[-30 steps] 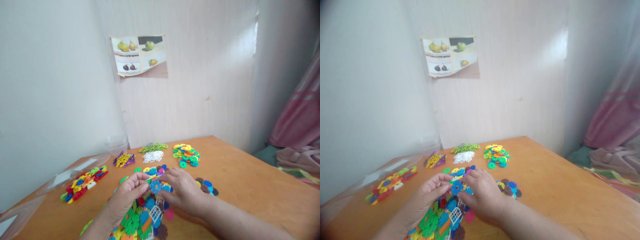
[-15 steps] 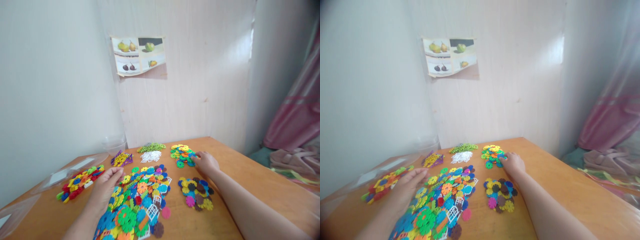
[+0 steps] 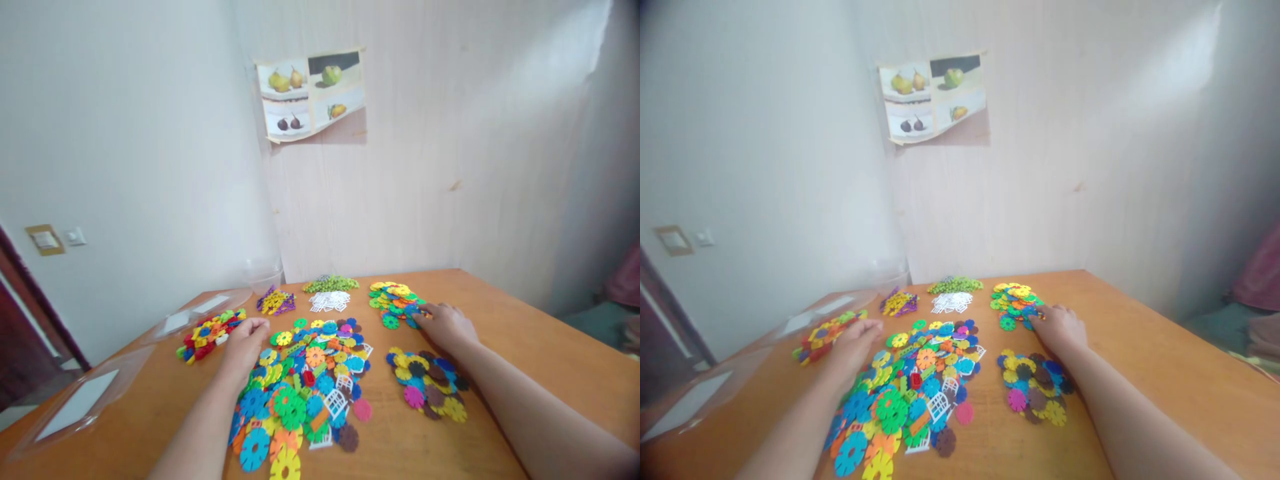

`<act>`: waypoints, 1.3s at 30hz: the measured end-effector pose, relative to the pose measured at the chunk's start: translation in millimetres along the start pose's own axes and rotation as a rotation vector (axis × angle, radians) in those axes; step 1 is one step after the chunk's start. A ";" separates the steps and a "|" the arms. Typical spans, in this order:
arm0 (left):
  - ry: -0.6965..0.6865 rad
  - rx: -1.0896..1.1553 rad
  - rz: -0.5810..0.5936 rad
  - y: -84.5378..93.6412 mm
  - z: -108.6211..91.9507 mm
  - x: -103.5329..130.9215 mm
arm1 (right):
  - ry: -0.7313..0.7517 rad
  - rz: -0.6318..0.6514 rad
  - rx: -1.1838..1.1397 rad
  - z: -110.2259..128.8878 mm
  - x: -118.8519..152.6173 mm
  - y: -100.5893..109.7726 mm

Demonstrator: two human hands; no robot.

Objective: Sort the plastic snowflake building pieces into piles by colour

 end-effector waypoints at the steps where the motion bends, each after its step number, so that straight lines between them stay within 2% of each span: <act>1: -0.009 -0.036 0.004 0.0 0.4 0.2 | 0.010 -0.007 -0.002 0.0 -0.1 -0.4; 7: -0.014 -0.174 0.158 -15.9 23.5 -3.5 | 0.094 -0.086 -0.039 11.3 5.6 7.8; 12: -0.111 -0.442 0.277 -30.0 42.7 -11.7 | 0.174 -0.129 -0.065 29.0 15.6 12.7; 17: -0.226 -0.602 0.361 -37.8 42.0 -13.3 | 0.285 -0.182 -0.119 43.2 25.0 11.4; 22: -0.264 -0.638 0.319 -36.8 38.3 -13.5 | 0.351 -0.206 -0.149 52.3 33.4 12.4; 27: -0.221 -0.534 0.237 -32.6 35.8 -14.1 | 0.376 -0.228 -0.170 59.7 42.3 19.2; 31: -0.148 -0.362 0.231 -30.9 27.9 -9.3 | 0.416 -0.248 -0.207 66.2 49.6 24.4; 36: -0.081 -0.009 0.232 -29.4 -5.7 7.6 | 0.524 -0.271 -0.289 85.2 69.5 32.3; 39: -0.015 0.156 0.331 -37.2 -26.7 22.2 | 0.639 -0.234 -0.364 106.4 94.6 40.7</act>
Point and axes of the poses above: each hand's wrist, its own x-axis away from the middle knuckle, its own y-axis out of the back of the hand, z = x × y, the point moved 7 cm from there along -x, towards the middle knuckle, and after that the axes turned 6 degrees about -y, right-handed, at the moved point
